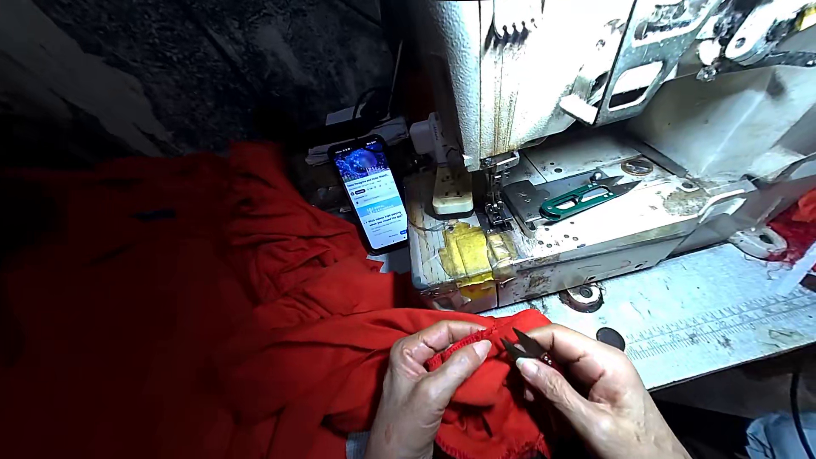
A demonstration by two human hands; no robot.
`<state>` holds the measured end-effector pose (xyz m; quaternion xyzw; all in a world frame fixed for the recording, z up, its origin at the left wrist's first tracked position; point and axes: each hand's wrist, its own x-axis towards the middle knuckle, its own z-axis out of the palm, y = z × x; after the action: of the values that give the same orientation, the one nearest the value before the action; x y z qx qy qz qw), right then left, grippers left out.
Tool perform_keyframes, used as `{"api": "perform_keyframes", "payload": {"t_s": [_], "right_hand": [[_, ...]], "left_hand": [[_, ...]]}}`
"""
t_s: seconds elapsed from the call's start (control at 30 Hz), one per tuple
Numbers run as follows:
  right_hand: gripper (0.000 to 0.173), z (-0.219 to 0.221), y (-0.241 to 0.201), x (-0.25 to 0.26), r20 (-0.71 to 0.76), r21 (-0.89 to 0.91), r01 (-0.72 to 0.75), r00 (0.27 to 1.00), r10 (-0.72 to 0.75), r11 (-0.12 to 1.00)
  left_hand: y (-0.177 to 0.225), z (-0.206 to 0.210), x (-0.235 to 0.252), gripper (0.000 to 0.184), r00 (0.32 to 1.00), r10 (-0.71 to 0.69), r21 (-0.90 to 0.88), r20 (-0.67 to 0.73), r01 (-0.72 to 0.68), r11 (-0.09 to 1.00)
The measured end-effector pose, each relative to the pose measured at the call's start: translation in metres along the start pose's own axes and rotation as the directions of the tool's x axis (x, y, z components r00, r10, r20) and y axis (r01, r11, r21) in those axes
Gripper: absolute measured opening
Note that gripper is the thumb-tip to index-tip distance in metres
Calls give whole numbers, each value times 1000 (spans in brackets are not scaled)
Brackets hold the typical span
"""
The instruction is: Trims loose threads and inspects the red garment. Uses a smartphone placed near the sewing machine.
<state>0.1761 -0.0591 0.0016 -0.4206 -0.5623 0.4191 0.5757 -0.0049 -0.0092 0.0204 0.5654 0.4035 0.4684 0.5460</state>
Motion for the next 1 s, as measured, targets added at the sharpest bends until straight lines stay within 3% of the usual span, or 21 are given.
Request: {"api": "perform_keyframes", "payload": {"t_s": [0.13,0.67,1.0], "right_hand": [[19,2,-8,1,16,-78,-70,997,71,994],[19,5,-13,-1,-42,-206,-92,996,85,974],[15,3,-12,-1,-7,-161,-126,992,126,979]], "left_hand": [[0,-1,0,12,1000,6,-12,14,-6,1000],[-4,-2,1,14,997,64,8,32,-64,998],[-1,-1,2,14,989,105,86,108,-115,990]]}}
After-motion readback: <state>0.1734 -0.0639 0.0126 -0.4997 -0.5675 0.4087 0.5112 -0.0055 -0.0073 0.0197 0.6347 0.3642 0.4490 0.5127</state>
